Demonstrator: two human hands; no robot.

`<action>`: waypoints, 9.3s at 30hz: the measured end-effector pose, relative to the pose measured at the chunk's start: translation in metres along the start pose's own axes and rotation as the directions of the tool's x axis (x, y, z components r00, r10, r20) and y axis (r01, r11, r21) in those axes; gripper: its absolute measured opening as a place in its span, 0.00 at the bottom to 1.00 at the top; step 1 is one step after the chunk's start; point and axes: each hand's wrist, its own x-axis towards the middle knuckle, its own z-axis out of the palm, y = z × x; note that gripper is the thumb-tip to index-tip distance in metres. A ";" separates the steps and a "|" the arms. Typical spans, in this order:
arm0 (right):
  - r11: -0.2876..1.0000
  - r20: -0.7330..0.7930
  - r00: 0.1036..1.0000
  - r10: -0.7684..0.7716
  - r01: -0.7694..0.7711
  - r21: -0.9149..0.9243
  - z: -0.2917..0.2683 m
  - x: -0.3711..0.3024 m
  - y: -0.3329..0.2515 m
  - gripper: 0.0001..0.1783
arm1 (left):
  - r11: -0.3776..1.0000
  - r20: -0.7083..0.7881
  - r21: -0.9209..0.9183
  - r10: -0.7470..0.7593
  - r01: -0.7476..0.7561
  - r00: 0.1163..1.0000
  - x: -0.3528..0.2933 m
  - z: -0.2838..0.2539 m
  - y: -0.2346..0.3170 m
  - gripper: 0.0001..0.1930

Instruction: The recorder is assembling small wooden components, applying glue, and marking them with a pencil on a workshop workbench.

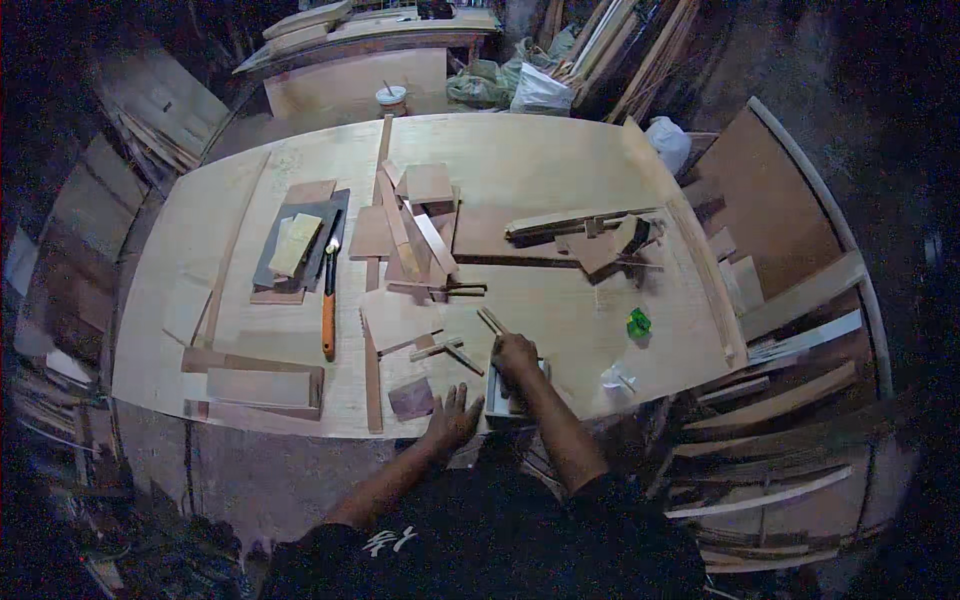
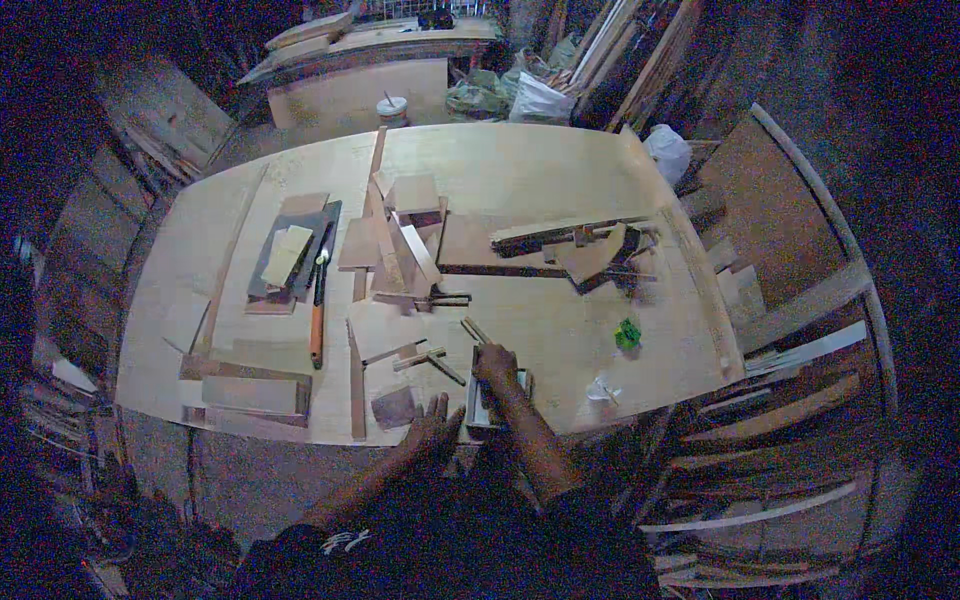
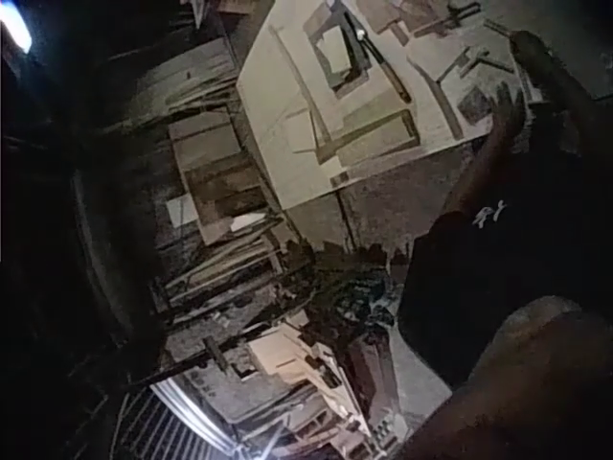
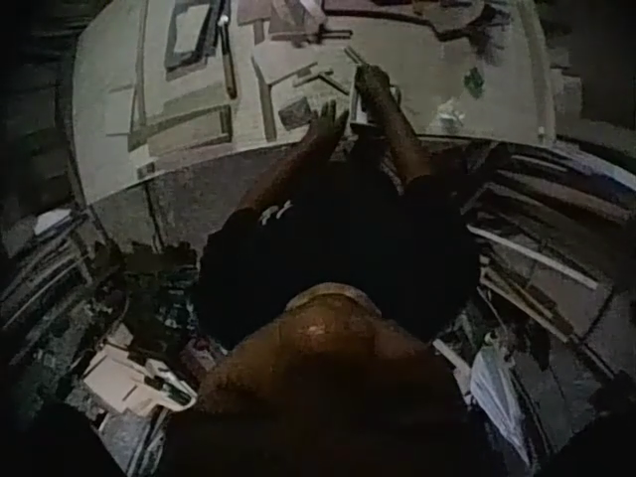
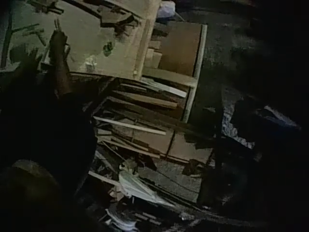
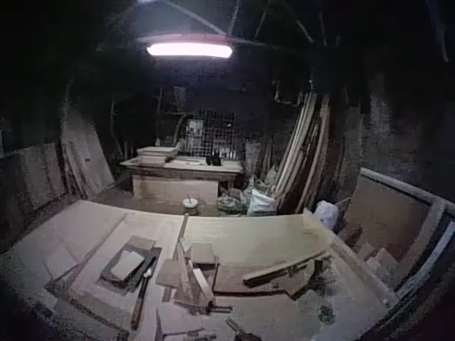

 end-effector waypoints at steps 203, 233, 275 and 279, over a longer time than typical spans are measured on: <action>0.942 0.073 0.983 -0.167 0.137 0.306 0.008 -0.139 0.131 0.16 | 0.777 -0.066 -0.628 -0.106 0.041 0.992 0.033 -0.014 -0.003 0.11; 0.896 -0.003 0.969 -0.248 0.230 0.379 0.003 -0.146 0.130 0.15 | 0.912 0.089 -0.404 -0.043 0.075 0.995 0.033 -0.043 0.010 0.10; 0.815 -0.230 0.973 -0.016 0.146 0.560 0.017 -0.047 0.149 0.15 | 0.955 -0.090 -0.285 -0.105 0.076 0.990 0.136 -0.055 -0.021 0.13; 0.878 -0.281 0.958 -0.061 0.185 0.442 0.016 -0.045 0.151 0.15 | 0.939 -0.077 -0.292 -0.212 0.181 0.974 0.138 -0.057 -0.014 0.16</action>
